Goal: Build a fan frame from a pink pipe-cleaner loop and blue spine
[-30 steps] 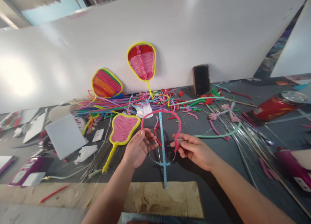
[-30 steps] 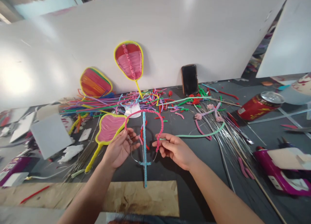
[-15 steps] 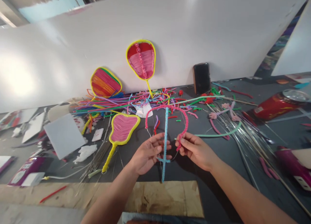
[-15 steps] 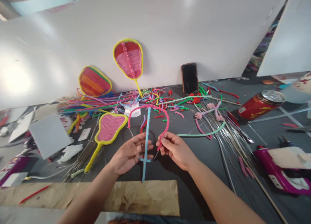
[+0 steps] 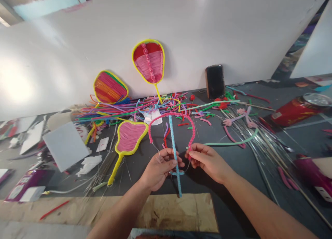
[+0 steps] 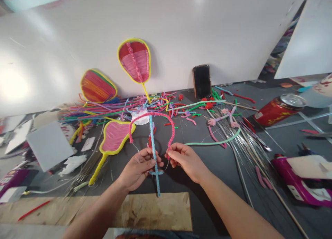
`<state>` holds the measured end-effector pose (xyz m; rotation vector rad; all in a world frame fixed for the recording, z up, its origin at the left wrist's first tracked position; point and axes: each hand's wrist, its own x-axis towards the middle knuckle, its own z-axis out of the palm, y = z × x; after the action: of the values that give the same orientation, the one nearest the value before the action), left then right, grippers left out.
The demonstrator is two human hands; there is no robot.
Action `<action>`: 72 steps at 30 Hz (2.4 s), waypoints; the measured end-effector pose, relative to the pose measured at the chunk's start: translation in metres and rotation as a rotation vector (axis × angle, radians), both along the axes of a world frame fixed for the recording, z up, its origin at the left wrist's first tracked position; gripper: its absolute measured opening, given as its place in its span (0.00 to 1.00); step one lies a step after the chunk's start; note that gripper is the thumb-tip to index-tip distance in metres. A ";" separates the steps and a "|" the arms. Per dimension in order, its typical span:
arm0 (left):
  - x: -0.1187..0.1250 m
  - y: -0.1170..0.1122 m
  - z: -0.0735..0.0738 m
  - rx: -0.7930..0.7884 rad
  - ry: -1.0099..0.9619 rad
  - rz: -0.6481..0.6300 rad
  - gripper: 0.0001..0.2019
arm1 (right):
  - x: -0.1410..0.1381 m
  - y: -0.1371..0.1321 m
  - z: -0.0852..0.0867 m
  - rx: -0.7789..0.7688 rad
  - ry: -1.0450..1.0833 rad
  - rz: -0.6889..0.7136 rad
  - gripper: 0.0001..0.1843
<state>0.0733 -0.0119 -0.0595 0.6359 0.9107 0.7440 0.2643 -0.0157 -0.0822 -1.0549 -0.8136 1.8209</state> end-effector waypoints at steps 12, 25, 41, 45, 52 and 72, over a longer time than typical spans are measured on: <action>0.000 0.000 0.000 0.003 0.002 -0.033 0.15 | -0.010 -0.002 0.005 -0.044 0.083 -0.115 0.10; 0.001 -0.001 -0.001 0.012 0.020 -0.041 0.15 | -0.009 -0.001 0.004 -0.048 0.104 -0.139 0.13; -0.003 0.005 0.002 0.051 -0.073 0.138 0.15 | -0.012 -0.007 0.004 -0.093 0.095 0.046 0.18; -0.002 0.002 0.001 0.015 -0.062 0.096 0.14 | -0.014 -0.008 0.003 -0.049 0.090 0.059 0.16; -0.003 0.006 0.003 0.026 -0.068 0.062 0.15 | -0.008 -0.009 0.012 0.180 -0.106 -0.004 0.15; 0.009 -0.007 0.013 0.973 0.609 -0.076 0.12 | -0.009 -0.016 0.019 0.313 -0.244 0.104 0.18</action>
<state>0.0825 -0.0185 -0.0462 1.8171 1.0338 0.9314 0.2550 -0.0313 -0.0629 -1.0550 -1.2748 1.5986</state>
